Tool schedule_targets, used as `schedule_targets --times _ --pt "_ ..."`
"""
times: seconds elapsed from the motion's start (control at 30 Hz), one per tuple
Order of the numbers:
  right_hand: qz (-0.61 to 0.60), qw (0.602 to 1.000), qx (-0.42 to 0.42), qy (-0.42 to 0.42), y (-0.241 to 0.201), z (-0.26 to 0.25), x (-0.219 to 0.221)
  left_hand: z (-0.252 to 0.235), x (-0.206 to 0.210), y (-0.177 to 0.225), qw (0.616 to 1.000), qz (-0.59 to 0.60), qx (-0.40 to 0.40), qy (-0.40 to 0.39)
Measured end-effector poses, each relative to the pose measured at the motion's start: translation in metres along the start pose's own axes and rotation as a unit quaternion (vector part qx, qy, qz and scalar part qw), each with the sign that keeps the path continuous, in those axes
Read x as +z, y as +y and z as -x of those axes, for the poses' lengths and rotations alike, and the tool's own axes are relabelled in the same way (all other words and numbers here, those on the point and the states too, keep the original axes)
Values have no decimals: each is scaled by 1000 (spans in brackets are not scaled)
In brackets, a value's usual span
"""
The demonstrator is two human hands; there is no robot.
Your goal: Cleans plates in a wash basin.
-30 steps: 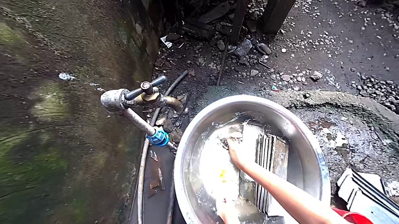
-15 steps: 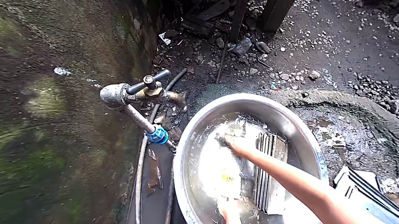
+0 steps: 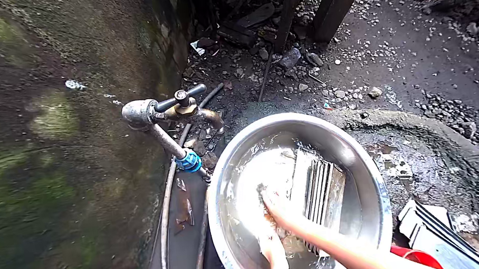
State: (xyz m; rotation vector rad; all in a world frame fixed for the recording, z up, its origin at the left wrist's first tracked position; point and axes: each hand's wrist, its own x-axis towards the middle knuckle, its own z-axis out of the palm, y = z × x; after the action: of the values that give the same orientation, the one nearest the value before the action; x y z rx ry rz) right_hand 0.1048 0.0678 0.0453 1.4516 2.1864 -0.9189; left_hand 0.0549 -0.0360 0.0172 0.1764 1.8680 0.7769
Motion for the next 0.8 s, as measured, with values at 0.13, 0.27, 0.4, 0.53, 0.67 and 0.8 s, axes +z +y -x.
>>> schedule_targets --times 0.13,0.27,0.4,0.53,0.67,0.8 --pt "-99 985 97 102 26 -31 -22 4 2 0 1000 30 7 -1" --pt "-45 998 36 21 16 -29 -11 -1 2 -2 999 -12 30 7" --pt "13 988 -138 -62 23 20 25 0 2 -2 999 -16 26 15" --pt "-13 991 -127 -41 35 13 6 -2 3 -6 999 1 43 5" --pt "-69 996 8 49 24 -26 -15 1 -1 -3 999 -40 16 -9" --pt "-69 998 4 -4 11 -5 2 -1 1 -3 998 -58 27 2"
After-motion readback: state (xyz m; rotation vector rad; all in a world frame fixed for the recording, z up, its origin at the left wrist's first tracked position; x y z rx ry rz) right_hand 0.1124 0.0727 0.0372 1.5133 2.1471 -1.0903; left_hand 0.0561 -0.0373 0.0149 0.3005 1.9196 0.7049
